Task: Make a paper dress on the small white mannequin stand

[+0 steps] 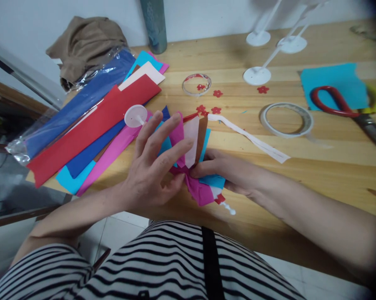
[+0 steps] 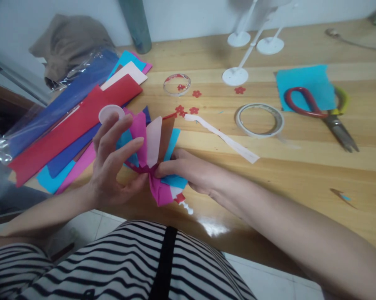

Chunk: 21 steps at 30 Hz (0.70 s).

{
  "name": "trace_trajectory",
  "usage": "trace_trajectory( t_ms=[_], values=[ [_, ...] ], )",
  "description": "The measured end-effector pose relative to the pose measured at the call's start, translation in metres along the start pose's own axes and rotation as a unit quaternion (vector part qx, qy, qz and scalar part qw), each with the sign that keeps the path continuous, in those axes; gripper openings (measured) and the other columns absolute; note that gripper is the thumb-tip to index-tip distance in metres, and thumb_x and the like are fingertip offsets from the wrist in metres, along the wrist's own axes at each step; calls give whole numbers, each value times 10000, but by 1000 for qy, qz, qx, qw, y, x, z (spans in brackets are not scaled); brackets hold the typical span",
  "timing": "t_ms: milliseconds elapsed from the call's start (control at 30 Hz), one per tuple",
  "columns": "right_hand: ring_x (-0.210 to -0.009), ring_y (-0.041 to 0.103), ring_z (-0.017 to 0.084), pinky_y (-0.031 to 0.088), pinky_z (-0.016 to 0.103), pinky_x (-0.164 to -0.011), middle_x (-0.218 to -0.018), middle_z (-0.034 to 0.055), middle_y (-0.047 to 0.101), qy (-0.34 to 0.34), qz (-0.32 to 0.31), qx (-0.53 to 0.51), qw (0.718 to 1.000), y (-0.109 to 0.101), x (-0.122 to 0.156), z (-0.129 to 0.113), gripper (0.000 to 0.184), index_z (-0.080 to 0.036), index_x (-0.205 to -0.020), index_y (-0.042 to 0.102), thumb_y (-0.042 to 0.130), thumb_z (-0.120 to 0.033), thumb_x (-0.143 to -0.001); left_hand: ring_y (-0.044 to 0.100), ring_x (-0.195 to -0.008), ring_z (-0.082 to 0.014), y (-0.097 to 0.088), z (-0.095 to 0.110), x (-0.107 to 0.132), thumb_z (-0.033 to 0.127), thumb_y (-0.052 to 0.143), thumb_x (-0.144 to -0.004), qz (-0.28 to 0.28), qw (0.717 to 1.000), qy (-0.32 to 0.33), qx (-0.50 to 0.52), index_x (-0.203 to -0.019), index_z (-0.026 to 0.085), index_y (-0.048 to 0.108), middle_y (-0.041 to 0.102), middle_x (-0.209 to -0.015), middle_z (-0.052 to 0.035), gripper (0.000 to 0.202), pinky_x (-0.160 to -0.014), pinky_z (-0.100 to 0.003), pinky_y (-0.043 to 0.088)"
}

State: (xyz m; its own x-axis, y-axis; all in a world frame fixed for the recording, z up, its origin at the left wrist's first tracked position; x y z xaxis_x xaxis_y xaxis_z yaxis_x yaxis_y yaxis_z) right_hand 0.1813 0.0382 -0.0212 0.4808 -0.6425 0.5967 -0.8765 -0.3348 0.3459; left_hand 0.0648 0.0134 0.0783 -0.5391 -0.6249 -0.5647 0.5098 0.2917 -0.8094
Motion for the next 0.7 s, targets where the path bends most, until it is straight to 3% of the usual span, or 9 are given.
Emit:
trace_trajectory(
  t_ms=[100, 200, 367, 533, 700],
  values=[
    [-581, 604, 111, 471, 172, -493, -643, -31, 705, 23, -2, -17, 1000, 1, 0, 4, 197, -217, -666, 729, 728, -160, -477, 342, -1568, -346, -1, 1, 0, 173, 626, -922, 1, 1000, -2, 5, -1357, 240, 478, 476, -1623, -129, 464, -1266, -615, 341],
    [-588, 608, 111, 479, 171, -504, -632, -40, 701, 13, -10, -17, 1000, 1, -1, 4, 180, -222, -656, 733, 734, -155, -490, 330, -1573, -345, 1, 3, -2, 120, 659, -895, -4, 1000, 0, -1, -1343, 233, 490, 497, -1603, -142, 492, -1257, -609, 363],
    [-659, 652, 121, 522, 172, -569, -697, -49, 739, -27, -38, -7, 999, 0, -4, 1, 168, -241, -681, 751, 739, -148, -541, 403, -1536, -356, 1, 5, -4, 113, 638, -883, 36, 999, 30, -6, -1333, 253, 543, 582, -1517, -110, 481, -1203, -586, 456],
    [-917, 732, 187, 596, 238, -784, -893, -30, 800, -53, -91, -13, 994, 2, -3, 0, 226, -267, -800, 763, 816, -177, -600, 429, -1520, -367, 3, 3, -5, 97, 600, -903, 22, 1000, 22, 7, -1358, 261, 527, 585, -1508, -105, 489, -1191, -613, 462],
    [-894, 734, 194, 597, 244, -760, -830, -26, 792, -57, -93, -10, 994, 2, -5, 1, 238, -267, -795, 752, 814, -164, -590, 383, -1549, -348, 4, 3, -6, 136, 588, -937, 0, 1000, 22, 10, -1384, 301, 503, 545, -1544, -70, 484, -1207, -593, 445]
  ],
)
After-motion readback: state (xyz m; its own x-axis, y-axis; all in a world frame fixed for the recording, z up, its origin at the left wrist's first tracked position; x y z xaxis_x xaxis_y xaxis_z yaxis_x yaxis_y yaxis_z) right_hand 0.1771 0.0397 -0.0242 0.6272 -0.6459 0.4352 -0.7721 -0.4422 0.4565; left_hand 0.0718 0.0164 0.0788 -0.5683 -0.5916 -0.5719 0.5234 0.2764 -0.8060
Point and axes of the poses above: each hand's wrist, its own x-axis away from the middle knuckle, its own y-axis out of the palm, z = x × y, the point moved 8 cm from there along -x, towards the middle knuckle
